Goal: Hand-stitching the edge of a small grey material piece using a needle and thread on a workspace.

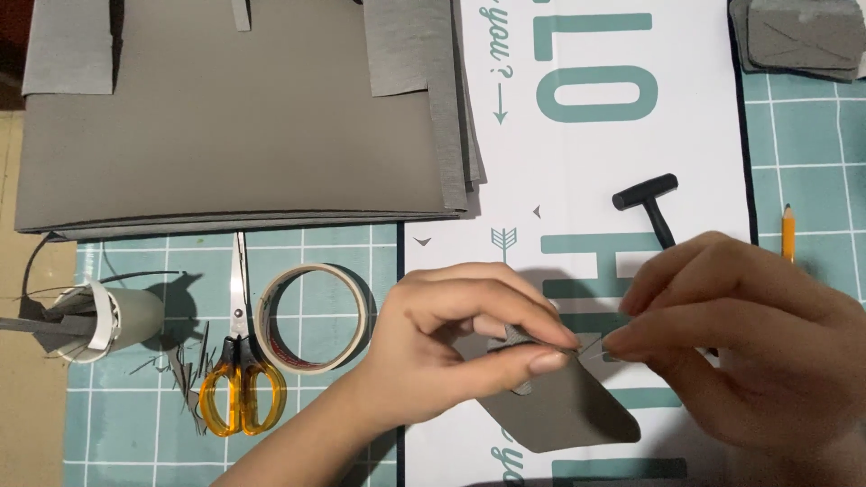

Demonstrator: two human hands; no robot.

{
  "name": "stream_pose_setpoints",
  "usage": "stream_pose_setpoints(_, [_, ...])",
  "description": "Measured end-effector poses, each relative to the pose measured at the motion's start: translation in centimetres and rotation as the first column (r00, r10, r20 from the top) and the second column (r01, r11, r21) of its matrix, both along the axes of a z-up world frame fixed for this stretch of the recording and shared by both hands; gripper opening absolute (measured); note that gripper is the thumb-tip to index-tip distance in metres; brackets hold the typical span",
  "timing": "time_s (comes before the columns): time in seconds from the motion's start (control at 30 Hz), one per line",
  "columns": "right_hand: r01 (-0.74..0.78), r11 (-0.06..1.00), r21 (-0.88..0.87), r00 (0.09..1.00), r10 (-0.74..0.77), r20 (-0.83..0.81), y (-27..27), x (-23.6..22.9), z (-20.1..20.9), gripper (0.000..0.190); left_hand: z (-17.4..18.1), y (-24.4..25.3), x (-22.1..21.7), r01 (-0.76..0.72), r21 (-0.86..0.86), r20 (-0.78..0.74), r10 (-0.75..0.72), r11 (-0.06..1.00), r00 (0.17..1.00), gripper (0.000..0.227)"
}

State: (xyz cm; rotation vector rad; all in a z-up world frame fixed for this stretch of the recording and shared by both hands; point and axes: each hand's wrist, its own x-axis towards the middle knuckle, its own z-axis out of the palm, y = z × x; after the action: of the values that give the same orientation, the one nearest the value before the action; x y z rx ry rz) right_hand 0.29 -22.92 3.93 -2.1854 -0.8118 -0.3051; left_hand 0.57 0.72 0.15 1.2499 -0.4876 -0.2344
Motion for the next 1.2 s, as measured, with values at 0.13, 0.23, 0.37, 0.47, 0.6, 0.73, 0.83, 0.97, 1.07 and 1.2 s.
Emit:
stream_pose_setpoints(0.13, [0.038,0.999,0.032,0.998,-0.036,-0.060,0.5,-0.3,-0.3,0.007,-0.2,-0.1,-0.1,0.051,-0.039,-0.169,-0.057,0.998,0.984,0.010])
stream_pose_setpoints(0.23, [0.068,0.994,0.088,0.995,-0.061,-0.081,0.6,-0.2,-0.4,0.004,-0.1,-0.1,0.1,0.035,-0.052,-0.225,-0.046,0.998,0.973,0.008])
stream_pose_setpoints(0.37, [0.040,0.999,-0.001,0.999,-0.040,-0.027,0.3,0.2,-0.3,0.016,-0.1,0.4,0.4,-0.087,0.071,0.203,0.071,0.994,0.977,0.009])
stream_pose_setpoints(0.47, [0.010,1.000,0.002,0.998,-0.010,0.055,0.0,0.9,-0.8,0.032,0.3,0.7,1.1,-0.137,0.084,0.572,0.065,0.987,0.818,0.024])
stream_pose_setpoints(0.6, [0.009,0.999,-0.047,0.995,-0.004,0.101,-1.1,0.5,-1.5,0.029,0.6,0.5,1.7,-0.329,0.061,0.876,0.108,0.942,0.470,0.016])
stream_pose_setpoints(0.73, [-0.028,0.996,-0.082,0.994,0.037,0.107,-1.8,0.3,-1.8,0.034,0.3,0.3,1.7,-0.354,0.027,0.894,0.136,0.935,0.427,0.018])
stream_pose_setpoints(0.83, [0.021,0.990,-0.139,0.997,-0.011,0.075,-1.6,0.2,-1.6,0.033,0.3,0.4,1.8,-0.351,0.061,0.901,0.100,0.934,0.423,0.021])
stream_pose_setpoints(0.97, [0.013,0.996,-0.089,0.995,-0.004,0.098,-1.7,0.6,-2.1,0.034,0.3,0.7,2.1,-0.364,0.112,0.903,0.058,0.925,0.425,0.023])
stream_pose_setpoints(1.07, [0.020,0.995,-0.100,0.997,-0.012,0.080,-1.5,0.7,-1.9,0.032,0.0,0.9,1.7,-0.345,0.182,0.861,0.021,0.921,0.508,0.023])
stream_pose_setpoints(1.2, [-0.032,0.998,-0.062,0.992,0.039,0.117,-1.3,1.4,-1.8,0.028,-0.9,0.3,1.1,-0.139,0.132,0.551,0.044,0.982,0.834,0.011])
